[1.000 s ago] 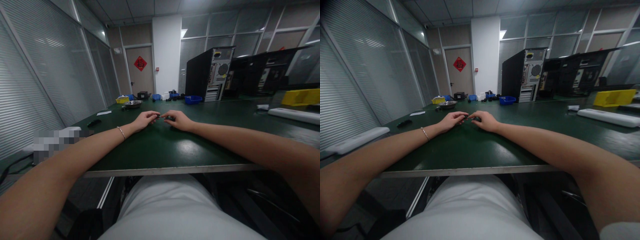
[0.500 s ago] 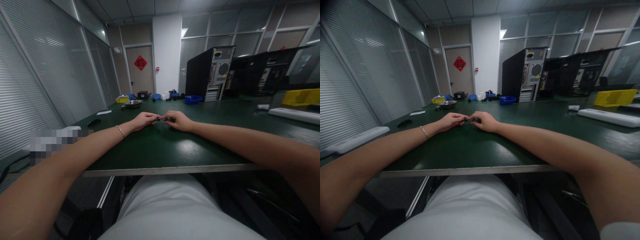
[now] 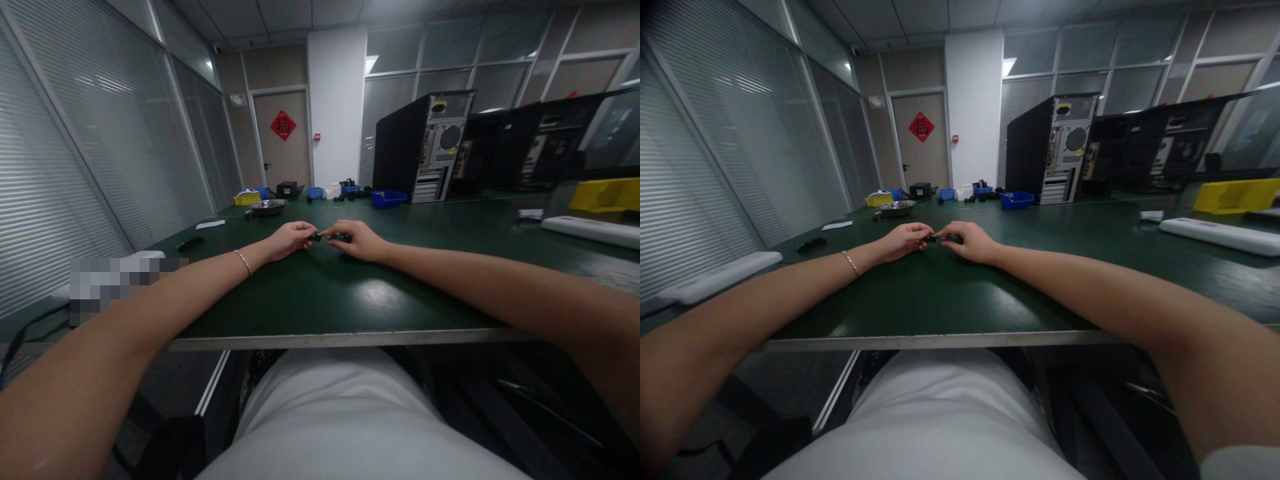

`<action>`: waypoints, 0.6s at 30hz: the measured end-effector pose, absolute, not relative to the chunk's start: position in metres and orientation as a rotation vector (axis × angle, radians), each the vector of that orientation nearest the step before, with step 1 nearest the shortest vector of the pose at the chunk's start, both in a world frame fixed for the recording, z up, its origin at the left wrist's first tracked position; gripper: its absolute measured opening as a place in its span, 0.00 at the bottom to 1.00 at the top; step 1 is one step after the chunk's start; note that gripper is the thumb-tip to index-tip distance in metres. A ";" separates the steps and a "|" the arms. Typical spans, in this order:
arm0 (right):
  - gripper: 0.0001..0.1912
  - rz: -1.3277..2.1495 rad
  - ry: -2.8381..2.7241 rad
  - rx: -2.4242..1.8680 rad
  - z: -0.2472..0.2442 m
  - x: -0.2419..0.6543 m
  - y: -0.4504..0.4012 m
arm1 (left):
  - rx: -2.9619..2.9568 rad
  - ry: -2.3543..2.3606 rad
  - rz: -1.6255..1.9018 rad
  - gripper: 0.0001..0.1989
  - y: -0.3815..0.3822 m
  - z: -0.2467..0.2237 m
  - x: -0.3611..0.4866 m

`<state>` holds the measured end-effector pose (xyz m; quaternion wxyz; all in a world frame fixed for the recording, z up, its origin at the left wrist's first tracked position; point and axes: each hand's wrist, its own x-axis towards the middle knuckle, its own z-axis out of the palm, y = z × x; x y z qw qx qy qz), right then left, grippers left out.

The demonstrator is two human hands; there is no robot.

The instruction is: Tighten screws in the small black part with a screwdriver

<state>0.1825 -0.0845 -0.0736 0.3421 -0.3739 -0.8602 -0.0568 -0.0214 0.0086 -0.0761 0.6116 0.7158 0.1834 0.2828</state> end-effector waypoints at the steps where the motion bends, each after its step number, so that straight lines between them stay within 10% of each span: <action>1: 0.15 -0.154 -2.227 -0.973 -0.074 0.183 -0.084 | 1.661 0.432 0.680 0.13 0.010 -0.077 -0.020; 18: 0.15 -0.131 -2.176 -1.018 -0.074 0.185 -0.083 | 2.464 0.365 0.456 0.18 -0.007 -0.070 -0.019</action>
